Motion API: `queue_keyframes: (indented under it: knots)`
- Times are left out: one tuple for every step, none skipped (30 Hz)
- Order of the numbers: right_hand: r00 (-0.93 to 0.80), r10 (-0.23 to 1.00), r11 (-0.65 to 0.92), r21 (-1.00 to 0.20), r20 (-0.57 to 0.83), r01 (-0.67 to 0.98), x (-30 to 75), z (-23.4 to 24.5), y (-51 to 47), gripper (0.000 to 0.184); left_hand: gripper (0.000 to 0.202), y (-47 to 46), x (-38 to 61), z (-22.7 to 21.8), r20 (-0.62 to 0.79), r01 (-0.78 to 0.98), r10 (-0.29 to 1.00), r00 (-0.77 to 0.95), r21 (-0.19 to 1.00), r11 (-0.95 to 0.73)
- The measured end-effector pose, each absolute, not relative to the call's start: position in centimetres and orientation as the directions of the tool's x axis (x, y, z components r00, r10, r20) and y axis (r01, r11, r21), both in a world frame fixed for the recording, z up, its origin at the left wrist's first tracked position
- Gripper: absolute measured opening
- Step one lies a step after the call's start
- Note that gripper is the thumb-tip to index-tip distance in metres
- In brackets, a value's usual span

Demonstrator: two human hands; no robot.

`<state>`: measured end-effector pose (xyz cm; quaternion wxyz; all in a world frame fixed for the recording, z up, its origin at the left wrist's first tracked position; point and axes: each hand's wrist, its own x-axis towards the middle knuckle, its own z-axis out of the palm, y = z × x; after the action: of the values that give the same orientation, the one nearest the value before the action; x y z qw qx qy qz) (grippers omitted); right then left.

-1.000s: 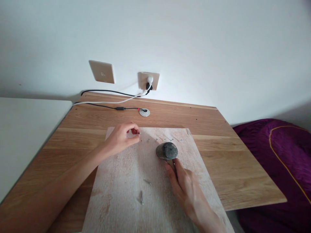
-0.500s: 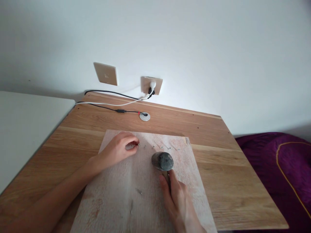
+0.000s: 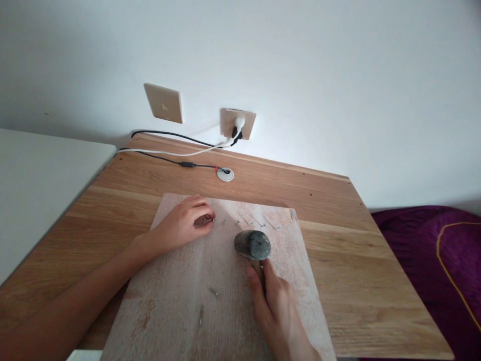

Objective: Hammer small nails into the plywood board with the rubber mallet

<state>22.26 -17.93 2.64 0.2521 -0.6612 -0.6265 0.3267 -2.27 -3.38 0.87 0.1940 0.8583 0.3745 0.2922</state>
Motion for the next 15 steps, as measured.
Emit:
queue_keyframes:
  knots:
    - [-0.008,0.994,-0.079,-0.742,-0.113,0.666,22.3,2.66,-17.88,0.038,0.01,-3.42,-2.24,0.91,0.36,0.532,0.753,0.551,0.543,-0.649]
    - [-0.016,0.994,-0.07,-0.741,-0.108,0.668,22.33,2.7,-17.83,0.038,0.01,-3.47,-2.22,0.96,0.358,0.537,0.752,0.554,0.536,-0.651]
    - [-0.023,0.994,-0.061,-0.742,-0.102,0.668,22.35,2.74,-17.78,0.038,0.01,-3.52,-2.19,1.03,0.354,0.542,0.752,0.556,0.532,-0.651]
    - [-0.027,0.995,-0.056,-0.745,-0.098,0.665,22.35,2.79,-17.74,0.037,0.01,-3.57,-2.17,1.09,0.349,0.545,0.753,0.557,0.531,-0.649]
    - [-0.027,0.995,-0.054,-0.75,-0.096,0.659,22.34,2.84,-17.7,0.037,0.011,-3.6,-2.16,1.14,0.344,0.547,0.756,0.557,0.532,-0.646]
    - [-0.023,0.995,-0.056,-0.758,-0.094,0.65,22.31,2.9,-17.67,0.036,0.011,-3.62,-2.16,1.16,0.341,0.548,0.758,0.557,0.535,-0.643]
    - [-0.019,0.995,-0.062,-0.768,-0.097,0.637,22.27,2.96,-17.64,0.036,0.011,-3.63,-2.16,1.14,0.34,0.546,0.757,0.558,0.537,-0.643]
    - [-0.018,0.994,-0.069,-0.779,-0.103,0.623,22.24,3.01,-17.61,0.035,0.011,-3.62,-2.16,1.09,0.344,0.543,0.755,0.558,0.537,-0.646]
    - [-0.019,0.993,-0.077,-0.787,-0.113,0.612,22.2,3.06,-17.59,0.035,0.012,-3.6,-2.17,0.99,0.352,0.538,0.751,0.558,0.536,-0.651]
    - [-0.018,0.992,-0.087,-0.792,-0.123,0.605,22.18,3.11,-17.56,0.035,0.012,-3.56,-2.19,0.87,0.363,0.532,0.747,0.557,0.535,-0.656]
    - [-0.016,0.991,-0.096,-0.793,-0.132,0.601,22.16,3.15,-17.52,0.035,0.013,-3.51,-2.2,0.74,0.375,0.525,0.742,0.556,0.534,-0.663]
    - [-0.014,0.99,-0.106,-0.791,-0.143,0.602,22.15,3.18,-17.47,0.035,0.014,-3.46,-2.22,0.61,0.387,0.52,0.738,0.553,0.531,-0.669]
    - [-0.013,0.989,-0.111,-0.787,-0.15,0.607,22.15,3.21,-17.43,0.035,0.014,-3.4,-2.23,0.49,0.396,0.517,0.734,0.551,0.529,-0.673]
    - [-0.011,0.989,-0.111,-0.78,-0.149,0.616,22.14,3.23,-17.39,0.035,0.014,-3.36,-2.24,0.39,0.401,0.515,0.731,0.552,0.526,-0.677]
    - [-0.01,0.989,-0.108,-0.773,-0.146,0.625,22.13,3.25,-17.35,0.035,0.014,-3.32,-2.25,0.32,0.402,0.515,0.73,0.554,0.523,-0.679]
